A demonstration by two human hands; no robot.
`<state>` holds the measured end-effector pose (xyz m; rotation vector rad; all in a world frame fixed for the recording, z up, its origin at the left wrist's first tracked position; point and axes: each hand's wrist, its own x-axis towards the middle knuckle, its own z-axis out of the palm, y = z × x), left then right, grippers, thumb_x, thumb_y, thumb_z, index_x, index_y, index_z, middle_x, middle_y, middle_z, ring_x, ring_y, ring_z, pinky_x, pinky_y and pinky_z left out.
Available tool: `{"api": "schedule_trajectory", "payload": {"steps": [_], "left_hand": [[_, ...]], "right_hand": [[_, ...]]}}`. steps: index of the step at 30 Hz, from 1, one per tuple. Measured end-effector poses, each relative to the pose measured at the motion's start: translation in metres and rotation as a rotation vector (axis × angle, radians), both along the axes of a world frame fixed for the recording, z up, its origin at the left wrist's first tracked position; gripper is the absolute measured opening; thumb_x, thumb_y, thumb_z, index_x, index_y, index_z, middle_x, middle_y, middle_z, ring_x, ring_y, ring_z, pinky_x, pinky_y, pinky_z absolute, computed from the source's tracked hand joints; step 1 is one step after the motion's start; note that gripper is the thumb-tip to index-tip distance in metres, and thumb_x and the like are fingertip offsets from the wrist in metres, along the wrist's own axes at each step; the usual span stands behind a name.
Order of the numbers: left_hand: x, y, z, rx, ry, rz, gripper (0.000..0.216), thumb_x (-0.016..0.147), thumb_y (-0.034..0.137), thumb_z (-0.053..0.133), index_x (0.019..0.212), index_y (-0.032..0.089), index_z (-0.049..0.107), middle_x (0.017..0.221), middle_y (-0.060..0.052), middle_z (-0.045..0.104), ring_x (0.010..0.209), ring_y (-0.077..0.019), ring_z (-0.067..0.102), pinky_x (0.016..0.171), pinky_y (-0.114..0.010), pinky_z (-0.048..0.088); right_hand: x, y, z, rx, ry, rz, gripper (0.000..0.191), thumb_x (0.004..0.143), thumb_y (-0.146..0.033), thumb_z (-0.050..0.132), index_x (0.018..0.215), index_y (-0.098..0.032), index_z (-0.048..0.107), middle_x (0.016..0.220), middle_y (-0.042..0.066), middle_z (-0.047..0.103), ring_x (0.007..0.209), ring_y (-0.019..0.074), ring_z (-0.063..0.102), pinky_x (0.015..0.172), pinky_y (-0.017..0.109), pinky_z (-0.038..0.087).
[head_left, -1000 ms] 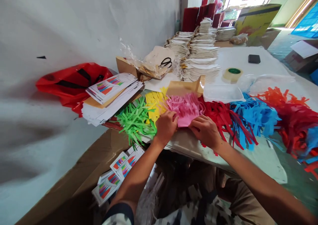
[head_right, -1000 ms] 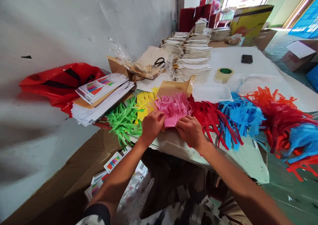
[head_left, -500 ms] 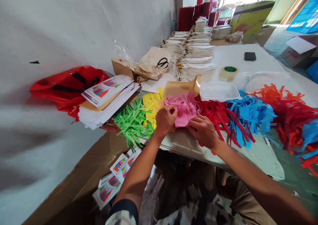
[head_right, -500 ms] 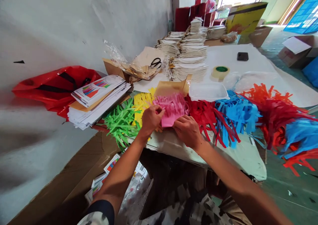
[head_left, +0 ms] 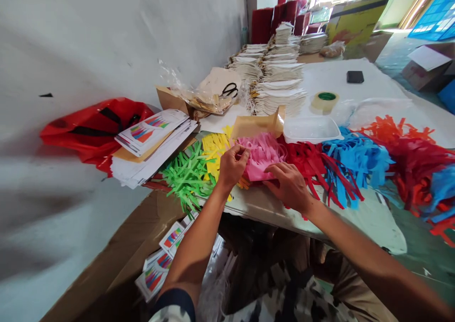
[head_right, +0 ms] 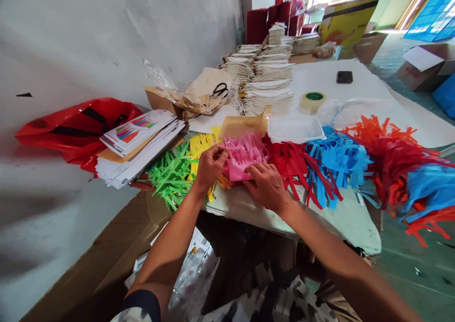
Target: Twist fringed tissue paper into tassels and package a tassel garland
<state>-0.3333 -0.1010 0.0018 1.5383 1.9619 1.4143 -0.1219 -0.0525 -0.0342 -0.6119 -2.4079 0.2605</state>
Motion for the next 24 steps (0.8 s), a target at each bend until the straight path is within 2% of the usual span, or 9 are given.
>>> {"api": "schedule_trajectory", "payload": {"steps": [3, 5, 11, 15, 17, 20, 22, 24], "left_hand": [[0.007, -0.002, 0.009, 0.040, -0.223, -0.076, 0.030, 0.097, 0.049, 0.063, 0.087, 0.021, 0.063, 0.078, 0.000, 0.071, 0.066, -0.0140, 0.070, 0.065, -0.025, 0.055], [0.011, -0.003, 0.015, 0.037, -0.355, -0.121, 0.036, 0.093, 0.055, 0.068, 0.087, 0.021, 0.062, 0.076, 0.001, 0.068, 0.063, -0.0133, 0.070, 0.063, -0.025, 0.057], [0.018, -0.011, 0.018, -0.029, -0.613, -0.192, 0.046, 0.086, 0.063, 0.077, 0.091, 0.020, 0.061, 0.079, 0.002, 0.066, 0.061, -0.0108, 0.069, 0.064, -0.024, 0.059], [0.013, -0.017, 0.013, 0.012, -0.736, -0.261, 0.037, 0.089, 0.049, 0.079, 0.108, 0.022, 0.063, 0.099, 0.000, 0.067, 0.085, -0.0122, 0.074, 0.077, -0.024, 0.060], [0.009, -0.018, 0.008, 0.070, -0.790, -0.300, 0.039, 0.083, 0.036, 0.082, 0.115, 0.024, 0.063, 0.106, 0.000, 0.065, 0.098, -0.0145, 0.072, 0.085, -0.028, 0.061], [0.003, -0.019, -0.004, 0.148, -0.785, -0.351, 0.048, 0.072, 0.015, 0.077, 0.116, 0.025, 0.061, 0.109, -0.001, 0.063, 0.109, -0.0173, 0.069, 0.097, -0.035, 0.060], [-0.001, -0.022, -0.016, 0.159, -0.729, -0.384, 0.052, 0.066, 0.007, 0.070, 0.114, 0.024, 0.060, 0.110, -0.001, 0.063, 0.113, -0.0183, 0.068, 0.102, -0.037, 0.057], [-0.004, -0.027, -0.028, 0.146, -0.699, -0.415, 0.058, 0.060, 0.004, 0.064, 0.114, 0.024, 0.059, 0.112, -0.002, 0.063, 0.116, -0.0191, 0.067, 0.104, -0.039, 0.056]], "right_hand": [[-0.002, -0.002, 0.002, 0.047, 0.014, -0.051, 0.041, 0.094, -0.038, 0.076, 0.129, -0.019, 0.065, 0.128, 0.014, 0.073, 0.113, 0.0338, 0.067, 0.095, 0.046, 0.047], [-0.004, -0.004, 0.003, 0.084, 0.027, -0.071, 0.046, 0.095, -0.039, 0.076, 0.134, -0.019, 0.063, 0.134, 0.015, 0.071, 0.117, 0.0343, 0.066, 0.098, 0.047, 0.047], [-0.009, -0.005, 0.004, 0.210, 0.094, -0.097, 0.013, 0.104, -0.024, 0.064, 0.113, -0.023, 0.074, 0.116, 0.006, 0.080, 0.106, 0.0259, 0.070, 0.093, 0.041, 0.046], [-0.011, 0.004, 0.011, 0.269, 0.147, -0.083, 0.012, 0.104, -0.023, 0.066, 0.103, -0.025, 0.077, 0.104, 0.003, 0.082, 0.094, 0.0217, 0.070, 0.087, 0.038, 0.045], [-0.012, 0.009, 0.015, 0.301, 0.118, -0.068, 0.013, 0.103, -0.020, 0.066, 0.097, -0.023, 0.077, 0.097, 0.003, 0.081, 0.089, 0.0214, 0.069, 0.085, 0.038, 0.044], [-0.013, 0.013, 0.019, 0.326, 0.050, -0.012, 0.016, 0.103, -0.017, 0.065, 0.091, -0.021, 0.075, 0.089, 0.003, 0.080, 0.083, 0.0208, 0.068, 0.082, 0.037, 0.043], [-0.010, 0.011, 0.016, 0.335, 0.025, 0.046, 0.013, 0.103, -0.021, 0.066, 0.093, -0.020, 0.075, 0.090, 0.004, 0.080, 0.082, 0.0207, 0.068, 0.084, 0.038, 0.044], [-0.006, 0.005, 0.011, 0.344, 0.003, 0.100, 0.010, 0.101, -0.028, 0.070, 0.102, -0.019, 0.074, 0.100, 0.005, 0.081, 0.089, 0.0227, 0.069, 0.087, 0.039, 0.045]]}}
